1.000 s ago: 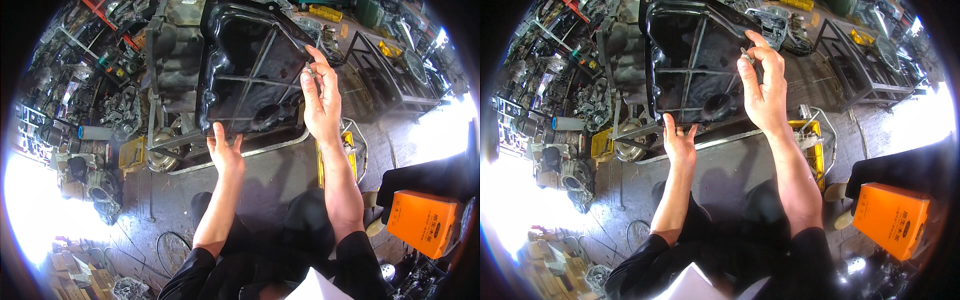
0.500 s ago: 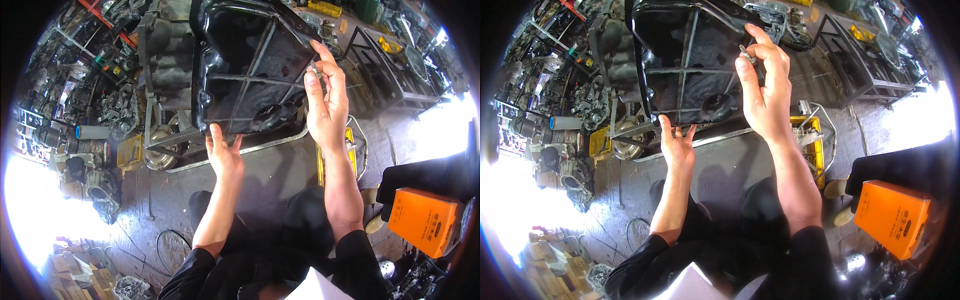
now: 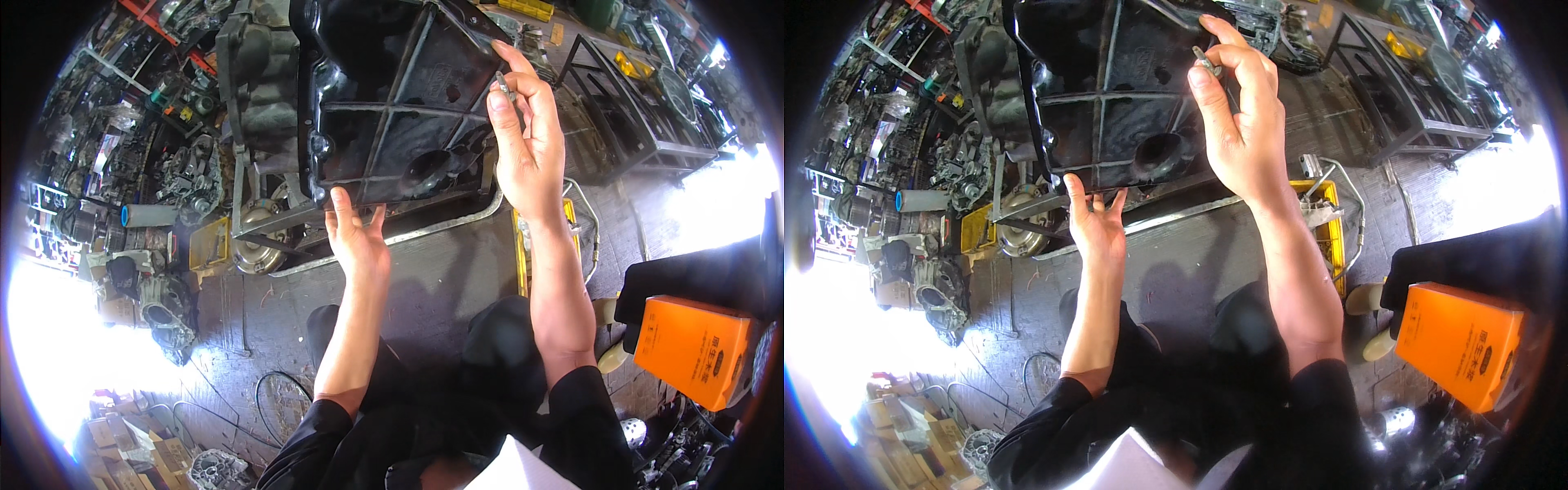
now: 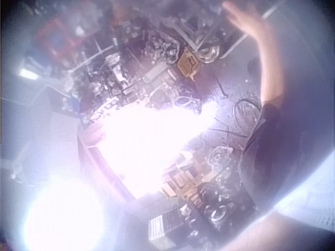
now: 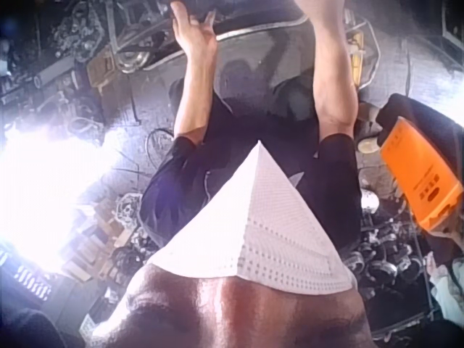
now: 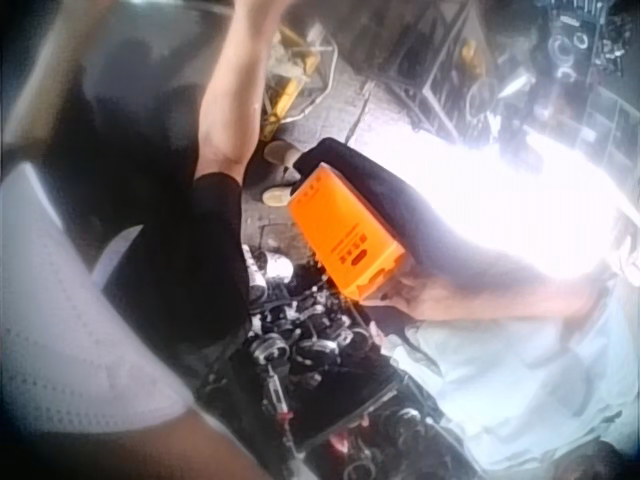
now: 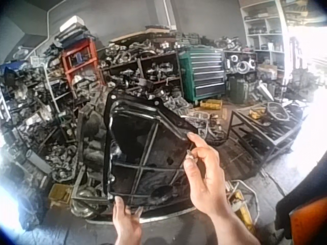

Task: The person applies sealant from a caulking gun along the edges of a black plastic oil pan, then lifts and positions the pan onto an engine block. The person handles the pan with both hands and aligns it with the engine.

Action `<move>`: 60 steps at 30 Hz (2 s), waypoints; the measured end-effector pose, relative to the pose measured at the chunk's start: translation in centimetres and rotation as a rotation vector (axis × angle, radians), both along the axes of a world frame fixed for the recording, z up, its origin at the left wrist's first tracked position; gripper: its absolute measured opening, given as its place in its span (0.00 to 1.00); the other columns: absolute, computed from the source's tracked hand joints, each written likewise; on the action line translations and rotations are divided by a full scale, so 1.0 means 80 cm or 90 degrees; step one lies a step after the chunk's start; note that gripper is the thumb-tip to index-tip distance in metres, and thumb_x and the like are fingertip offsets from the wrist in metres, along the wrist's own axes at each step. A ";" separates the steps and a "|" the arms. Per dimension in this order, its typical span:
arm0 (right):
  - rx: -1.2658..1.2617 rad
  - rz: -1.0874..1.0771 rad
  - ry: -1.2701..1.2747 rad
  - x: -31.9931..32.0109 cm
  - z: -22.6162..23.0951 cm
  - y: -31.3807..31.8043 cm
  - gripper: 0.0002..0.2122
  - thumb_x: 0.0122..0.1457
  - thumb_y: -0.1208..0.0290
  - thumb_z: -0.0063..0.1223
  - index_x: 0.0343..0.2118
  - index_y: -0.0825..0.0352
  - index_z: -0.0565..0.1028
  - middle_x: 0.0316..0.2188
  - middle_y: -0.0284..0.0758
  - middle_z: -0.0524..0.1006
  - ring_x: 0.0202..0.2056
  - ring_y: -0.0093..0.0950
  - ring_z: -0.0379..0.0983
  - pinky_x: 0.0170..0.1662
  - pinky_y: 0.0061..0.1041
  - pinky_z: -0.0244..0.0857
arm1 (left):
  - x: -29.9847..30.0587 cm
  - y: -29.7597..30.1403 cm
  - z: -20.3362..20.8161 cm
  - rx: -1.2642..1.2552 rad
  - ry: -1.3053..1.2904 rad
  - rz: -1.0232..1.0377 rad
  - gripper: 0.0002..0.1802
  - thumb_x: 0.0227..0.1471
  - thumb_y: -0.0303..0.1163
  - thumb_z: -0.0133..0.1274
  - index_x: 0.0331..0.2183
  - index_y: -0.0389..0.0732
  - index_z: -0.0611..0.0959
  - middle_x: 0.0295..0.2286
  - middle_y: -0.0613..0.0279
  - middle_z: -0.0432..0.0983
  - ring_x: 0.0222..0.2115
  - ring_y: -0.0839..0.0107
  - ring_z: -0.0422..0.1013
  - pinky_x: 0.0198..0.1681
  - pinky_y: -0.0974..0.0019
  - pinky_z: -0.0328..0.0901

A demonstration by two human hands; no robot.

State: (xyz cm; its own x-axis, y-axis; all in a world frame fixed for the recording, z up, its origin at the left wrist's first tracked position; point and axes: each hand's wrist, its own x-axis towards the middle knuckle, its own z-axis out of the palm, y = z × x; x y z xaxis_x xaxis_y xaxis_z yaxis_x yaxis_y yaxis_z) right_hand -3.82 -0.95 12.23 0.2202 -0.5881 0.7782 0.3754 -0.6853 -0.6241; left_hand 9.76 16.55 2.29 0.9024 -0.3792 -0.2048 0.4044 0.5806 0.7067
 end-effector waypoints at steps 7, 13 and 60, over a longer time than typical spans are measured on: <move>-0.069 -0.074 0.051 0.000 -0.003 -0.008 0.09 0.68 0.70 0.56 0.46 0.67 0.74 0.60 0.39 0.75 0.55 0.32 0.71 0.60 0.30 0.62 | 0.003 -0.003 -0.008 -0.013 -0.009 -0.013 0.34 0.57 0.47 0.66 0.58 0.49 0.70 0.58 0.67 0.67 0.61 0.68 0.61 0.61 0.37 0.62; -0.046 -0.080 0.077 -0.001 -0.005 -0.008 0.08 0.68 0.70 0.57 0.46 0.67 0.74 0.61 0.39 0.75 0.56 0.33 0.71 0.62 0.30 0.61 | 0.004 -0.005 -0.009 -0.027 0.000 -0.023 0.34 0.57 0.47 0.66 0.58 0.48 0.70 0.59 0.65 0.66 0.63 0.67 0.59 0.62 0.37 0.61; 0.045 0.104 0.046 0.001 -0.030 -0.024 0.05 0.72 0.75 0.46 0.46 0.67 0.68 0.70 0.51 0.60 0.72 0.40 0.52 0.73 0.39 0.41 | 0.003 -0.024 -0.020 0.007 0.002 0.064 0.30 0.61 0.43 0.63 0.59 0.47 0.70 0.55 0.66 0.70 0.56 0.69 0.66 0.60 0.41 0.65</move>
